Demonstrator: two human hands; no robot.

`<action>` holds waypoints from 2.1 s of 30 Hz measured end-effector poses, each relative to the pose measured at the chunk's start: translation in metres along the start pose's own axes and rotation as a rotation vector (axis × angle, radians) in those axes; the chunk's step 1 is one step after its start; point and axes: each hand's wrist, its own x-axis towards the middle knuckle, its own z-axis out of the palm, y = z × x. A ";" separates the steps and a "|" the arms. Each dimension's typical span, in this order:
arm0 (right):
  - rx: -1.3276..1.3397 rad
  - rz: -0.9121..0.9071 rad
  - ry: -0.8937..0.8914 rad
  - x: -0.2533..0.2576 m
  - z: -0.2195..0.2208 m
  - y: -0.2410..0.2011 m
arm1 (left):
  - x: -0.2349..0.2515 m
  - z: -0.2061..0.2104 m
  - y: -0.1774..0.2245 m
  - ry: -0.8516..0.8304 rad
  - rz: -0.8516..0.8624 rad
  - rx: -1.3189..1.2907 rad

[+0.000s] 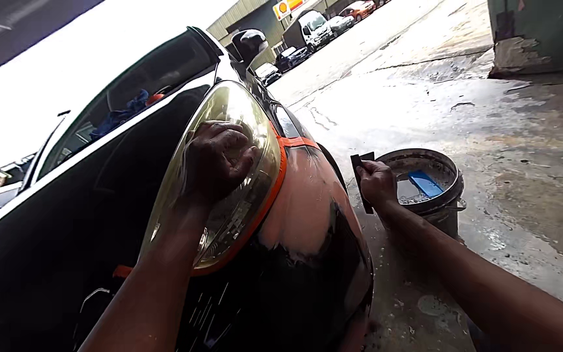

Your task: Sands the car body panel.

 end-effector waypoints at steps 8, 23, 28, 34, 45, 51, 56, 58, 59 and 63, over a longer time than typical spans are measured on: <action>-0.615 -0.084 -0.438 0.130 -0.081 0.173 | -0.066 0.103 0.117 -0.382 0.001 0.374; -1.166 -0.245 -1.489 0.121 -0.068 0.155 | -0.134 0.110 0.213 -0.488 -0.092 0.259; -1.009 -0.656 -1.407 0.195 -0.061 0.182 | -0.185 0.093 0.230 -0.377 -0.181 0.356; -0.739 -1.217 -1.248 0.178 -0.068 -0.056 | -0.122 0.117 0.201 -0.327 -0.248 0.414; -0.202 -1.048 -0.693 0.097 -0.051 -0.105 | -0.097 0.117 0.173 -0.360 -0.147 0.252; 0.013 -0.377 -0.437 0.007 -0.020 -0.041 | -0.147 0.076 0.164 -0.358 0.026 0.244; -0.036 -0.453 -0.254 -0.055 0.004 -0.039 | -0.118 0.061 0.127 -0.223 -0.066 0.295; -0.042 -0.598 -0.160 -0.096 0.006 -0.029 | -0.112 0.059 0.117 -0.201 -0.038 0.236; -0.055 -0.650 -0.136 -0.105 0.008 -0.026 | -0.112 0.059 0.111 -0.183 -0.016 0.199; -0.099 -0.529 -0.297 -0.036 0.015 -0.064 | -0.124 0.059 0.098 -0.171 0.004 0.093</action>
